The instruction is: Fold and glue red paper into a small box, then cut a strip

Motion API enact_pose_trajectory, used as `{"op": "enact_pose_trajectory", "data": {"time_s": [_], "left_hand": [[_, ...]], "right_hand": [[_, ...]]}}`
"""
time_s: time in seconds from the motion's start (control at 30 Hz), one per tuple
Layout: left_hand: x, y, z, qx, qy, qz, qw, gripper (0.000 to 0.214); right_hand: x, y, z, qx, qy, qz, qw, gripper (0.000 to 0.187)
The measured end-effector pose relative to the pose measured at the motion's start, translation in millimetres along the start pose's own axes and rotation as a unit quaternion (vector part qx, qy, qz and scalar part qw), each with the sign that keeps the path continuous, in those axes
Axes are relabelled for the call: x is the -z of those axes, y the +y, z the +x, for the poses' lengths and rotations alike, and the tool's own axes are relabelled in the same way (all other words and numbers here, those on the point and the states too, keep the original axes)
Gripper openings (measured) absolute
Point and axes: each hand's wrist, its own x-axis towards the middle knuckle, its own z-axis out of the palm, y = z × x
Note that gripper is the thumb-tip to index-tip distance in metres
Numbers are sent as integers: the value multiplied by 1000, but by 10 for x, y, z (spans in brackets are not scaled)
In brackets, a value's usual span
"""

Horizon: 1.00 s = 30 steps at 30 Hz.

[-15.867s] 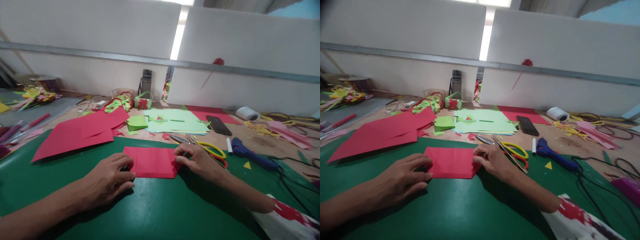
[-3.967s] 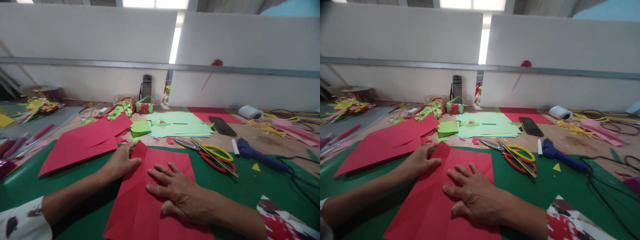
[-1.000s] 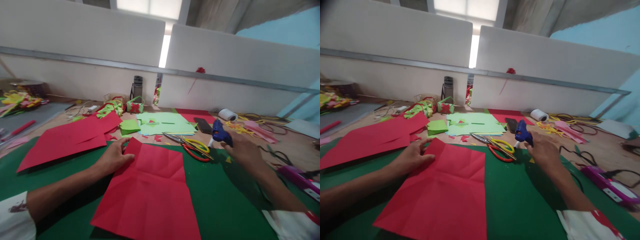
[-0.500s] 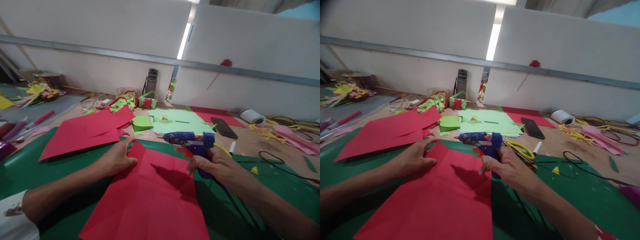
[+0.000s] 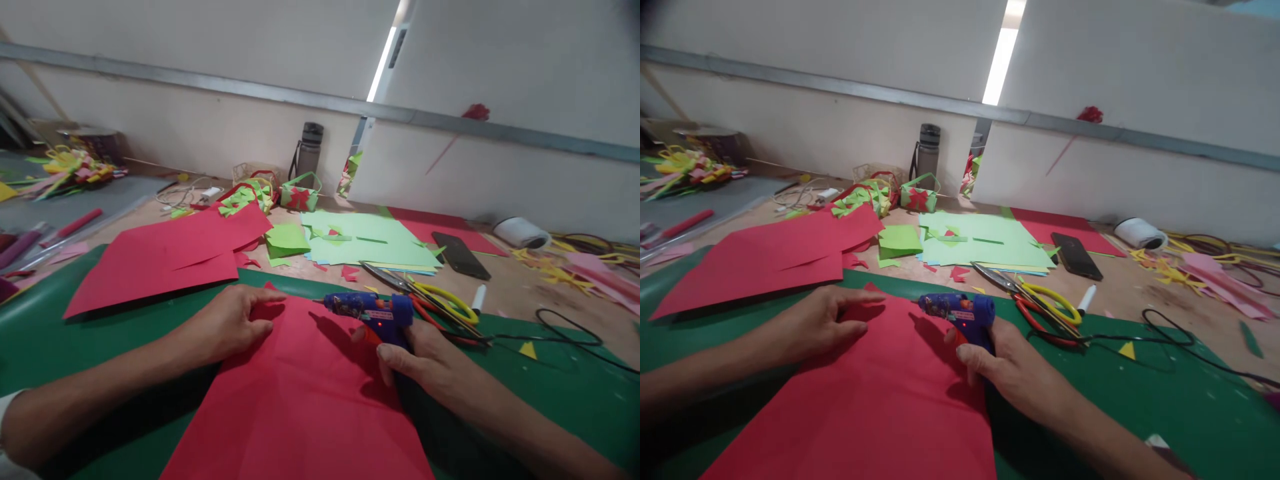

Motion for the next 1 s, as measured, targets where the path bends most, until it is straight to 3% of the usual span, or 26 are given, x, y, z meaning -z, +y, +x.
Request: {"op": "enact_pose_trajectory", "data": {"time_s": [0.2, 0.37, 0.47, 0.6, 0.77, 1.0], "left_hand": [[-45, -5, 81, -6, 35, -22, 999, 23], [-74, -9, 153, 5, 16, -17, 1000, 28], [-77, -38, 160, -31, -8, -2, 999, 29], [-58, -43, 147, -57, -32, 20, 998, 29], [-4, 38, 138, -82, -40, 54, 994, 14], [42, 127, 153, -87, -67, 46, 993, 14]], "right_hand": [[-6, 51, -4, -8, 12, -26, 1000, 25], [24, 125, -45, 18, 65, -81, 994, 31], [46, 135, -58, 14, 42, -87, 995, 38], [68, 73, -41, 25, 26, -119, 992, 33], [82, -4, 13, 21, 7, -124, 992, 32], [94, 67, 69, 34, -6, -120, 992, 32]]}}
